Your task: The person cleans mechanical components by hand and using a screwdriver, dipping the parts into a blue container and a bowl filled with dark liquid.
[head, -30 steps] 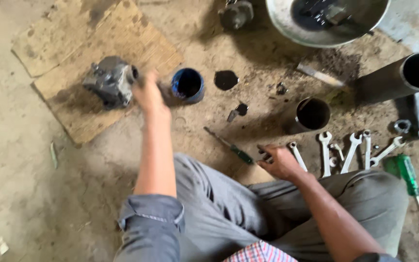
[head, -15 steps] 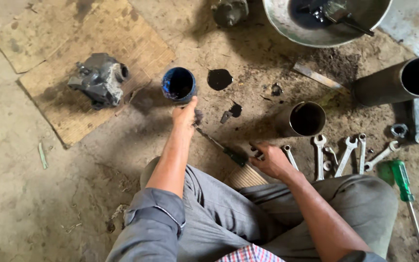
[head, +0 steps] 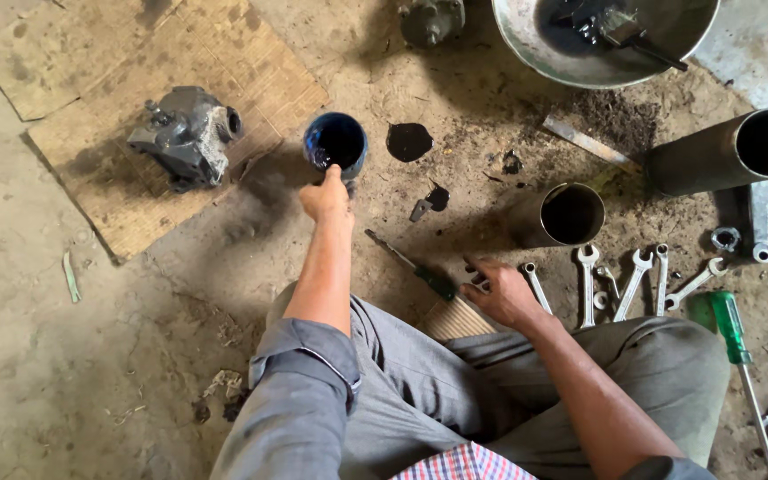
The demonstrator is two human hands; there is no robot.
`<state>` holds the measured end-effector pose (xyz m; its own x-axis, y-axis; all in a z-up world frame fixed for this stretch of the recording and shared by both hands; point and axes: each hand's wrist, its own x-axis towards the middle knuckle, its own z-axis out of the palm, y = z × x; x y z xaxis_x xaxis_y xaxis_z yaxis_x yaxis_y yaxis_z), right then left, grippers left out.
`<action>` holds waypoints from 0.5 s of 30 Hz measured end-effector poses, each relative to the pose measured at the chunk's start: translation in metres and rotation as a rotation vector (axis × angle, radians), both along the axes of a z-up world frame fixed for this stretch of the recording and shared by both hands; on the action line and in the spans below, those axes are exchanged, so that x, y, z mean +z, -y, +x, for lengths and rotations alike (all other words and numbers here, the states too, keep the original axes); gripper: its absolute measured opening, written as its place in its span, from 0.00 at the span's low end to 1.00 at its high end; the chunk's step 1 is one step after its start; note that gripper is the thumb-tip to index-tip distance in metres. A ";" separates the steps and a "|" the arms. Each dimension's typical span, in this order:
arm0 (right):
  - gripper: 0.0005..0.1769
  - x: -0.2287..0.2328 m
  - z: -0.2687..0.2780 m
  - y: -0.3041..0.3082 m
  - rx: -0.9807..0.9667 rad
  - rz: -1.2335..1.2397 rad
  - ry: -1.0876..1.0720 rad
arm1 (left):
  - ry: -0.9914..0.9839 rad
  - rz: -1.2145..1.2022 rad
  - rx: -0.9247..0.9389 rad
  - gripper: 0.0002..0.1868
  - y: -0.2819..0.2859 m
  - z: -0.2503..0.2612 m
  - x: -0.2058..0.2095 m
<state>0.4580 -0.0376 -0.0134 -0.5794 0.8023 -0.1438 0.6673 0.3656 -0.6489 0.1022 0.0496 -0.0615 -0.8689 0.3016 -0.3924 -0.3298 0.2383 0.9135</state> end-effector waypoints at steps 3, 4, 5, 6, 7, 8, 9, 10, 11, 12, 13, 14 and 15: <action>0.44 0.013 -0.010 0.004 -0.074 0.056 0.101 | -0.434 -0.297 -0.174 0.24 0.004 -0.012 0.029; 0.45 0.019 -0.016 0.002 -0.077 0.063 0.142 | -0.493 -0.311 -0.229 0.25 0.003 -0.017 0.039; 0.47 0.026 -0.022 0.001 -0.080 0.067 0.188 | -0.548 -0.327 -0.284 0.25 0.005 -0.020 0.047; 0.48 0.032 -0.028 0.001 -0.083 0.071 0.234 | -0.585 -0.337 -0.330 0.26 0.005 -0.027 0.055; 0.49 0.039 -0.037 -0.002 -0.063 0.072 0.267 | -0.626 -0.343 -0.376 0.27 0.002 -0.039 0.064; 0.50 0.045 -0.046 -0.006 -0.044 0.073 0.300 | -0.667 -0.348 -0.423 0.28 -0.001 -0.048 0.070; 0.51 0.048 -0.057 -0.009 -0.028 0.067 0.333 | -0.703 -0.372 -0.453 0.28 -0.003 -0.053 0.074; 0.49 0.049 -0.070 -0.017 -0.006 0.185 0.337 | -0.739 -0.395 -0.484 0.28 -0.004 -0.058 0.076; 0.47 0.048 -0.084 -0.026 0.015 0.301 0.342 | -0.773 -0.420 -0.516 0.29 -0.006 -0.060 0.076; 0.46 0.048 -0.097 -0.035 0.037 0.416 0.348 | -0.768 -0.398 -0.509 0.29 -0.005 -0.060 0.075; 0.45 0.046 -0.112 -0.046 0.034 0.360 0.392 | -0.765 -0.374 -0.501 0.30 -0.003 -0.059 0.075; 0.44 0.044 -0.130 -0.059 0.030 0.303 0.435 | -0.761 -0.350 -0.493 0.30 -0.004 -0.058 0.075; 0.44 0.042 -0.144 -0.069 0.032 0.241 0.479 | -0.774 -0.355 -0.506 0.29 -0.005 -0.058 0.077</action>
<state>0.3143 0.0312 0.0286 -0.5186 0.8284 -0.2118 0.8543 0.4913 -0.1697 0.0443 0.0549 0.0151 -0.7253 0.6825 0.0897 0.5437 0.4881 0.6827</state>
